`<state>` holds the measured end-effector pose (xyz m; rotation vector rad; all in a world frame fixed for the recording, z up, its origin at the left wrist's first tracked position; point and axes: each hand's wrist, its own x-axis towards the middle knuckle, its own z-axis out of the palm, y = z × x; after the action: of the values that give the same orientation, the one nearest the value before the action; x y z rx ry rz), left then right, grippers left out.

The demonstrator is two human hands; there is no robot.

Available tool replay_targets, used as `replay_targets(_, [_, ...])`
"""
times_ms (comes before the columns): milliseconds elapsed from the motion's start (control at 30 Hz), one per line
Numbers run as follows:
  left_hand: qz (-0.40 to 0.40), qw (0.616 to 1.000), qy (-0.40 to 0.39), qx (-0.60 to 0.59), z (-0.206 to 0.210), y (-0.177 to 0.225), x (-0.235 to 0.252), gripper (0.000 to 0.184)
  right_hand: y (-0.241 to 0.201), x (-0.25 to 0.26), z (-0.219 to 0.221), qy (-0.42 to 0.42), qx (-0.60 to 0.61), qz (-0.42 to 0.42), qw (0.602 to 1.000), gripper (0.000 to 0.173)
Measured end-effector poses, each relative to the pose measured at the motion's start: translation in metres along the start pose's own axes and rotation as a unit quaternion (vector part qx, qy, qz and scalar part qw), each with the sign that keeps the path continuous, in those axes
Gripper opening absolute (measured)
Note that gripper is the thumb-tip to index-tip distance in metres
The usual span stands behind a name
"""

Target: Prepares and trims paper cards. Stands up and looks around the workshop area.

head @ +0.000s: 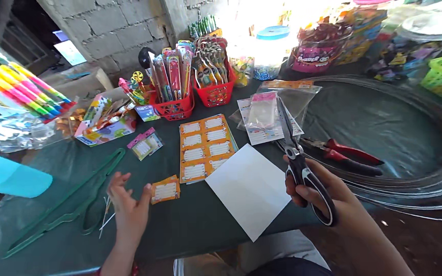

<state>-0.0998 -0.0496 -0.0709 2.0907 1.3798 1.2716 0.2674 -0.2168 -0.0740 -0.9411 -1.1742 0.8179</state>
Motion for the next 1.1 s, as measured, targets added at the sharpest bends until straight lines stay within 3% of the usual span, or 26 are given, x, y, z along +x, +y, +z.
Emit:
replay_targets(100, [0.199,0.971,-0.091,0.099,0.015,0.03,-0.011,0.055,0.002,0.001,0.0,0.005,0.0,0.01,1.0,0.056])
replay_targets(233, [0.426,0.857,-0.225,0.182,0.057,0.069,-0.012,0.049,0.0,0.003,0.008,-0.004,-0.001,0.009,1.0,0.059])
replay_targets(300, [0.474,0.81,-0.309,0.152,0.073,0.08,-0.003,0.058,-0.004,0.001,0.011,-0.013,-0.01,0.002,1.0,0.06])
replay_targets(400, [0.458,0.759,-0.451,0.104,0.09,0.093,0.01,0.067,-0.009,-0.004,0.009,-0.013,-0.032,0.001,0.999,0.059])
replay_targets(467, [0.469,0.742,-0.474,0.07,0.102,0.093,0.014,0.057,-0.012,-0.008,0.005,-0.002,-0.04,0.001,0.999,0.06])
replay_targets(533, [0.519,0.744,-0.419,0.04,0.114,0.086,0.015,0.04,-0.014,-0.01,0.001,0.016,-0.043,0.0,0.999,0.062])
replay_targets(600, [0.537,0.747,-0.39,0.036,0.119,0.082,0.016,0.035,-0.016,-0.013,-0.001,0.032,-0.039,0.004,0.999,0.061])
replay_targets(633, [0.525,0.751,-0.397,0.049,0.118,0.081,0.015,0.04,-0.017,-0.013,-0.003,0.038,-0.039,0.003,0.998,0.059])
replay_targets(767, [0.44,0.765,-0.458,0.108,0.097,0.082,0.005,0.091,-0.019,-0.013,-0.008,0.042,-0.055,-0.024,0.997,0.056])
replay_targets(867, [0.449,0.775,-0.431,0.112,0.085,0.081,-0.017,0.094,-0.018,-0.011,-0.01,0.046,-0.06,-0.033,0.997,0.056])
replay_targets(967, [0.46,0.802,-0.363,0.119,0.087,0.087,-0.049,0.082,-0.014,-0.007,-0.012,0.043,-0.058,-0.032,0.997,0.058])
replay_targets(1100, [0.466,0.827,-0.287,0.128,0.104,0.093,-0.075,0.044,-0.013,-0.001,-0.002,0.042,-0.051,-0.024,0.998,0.057])
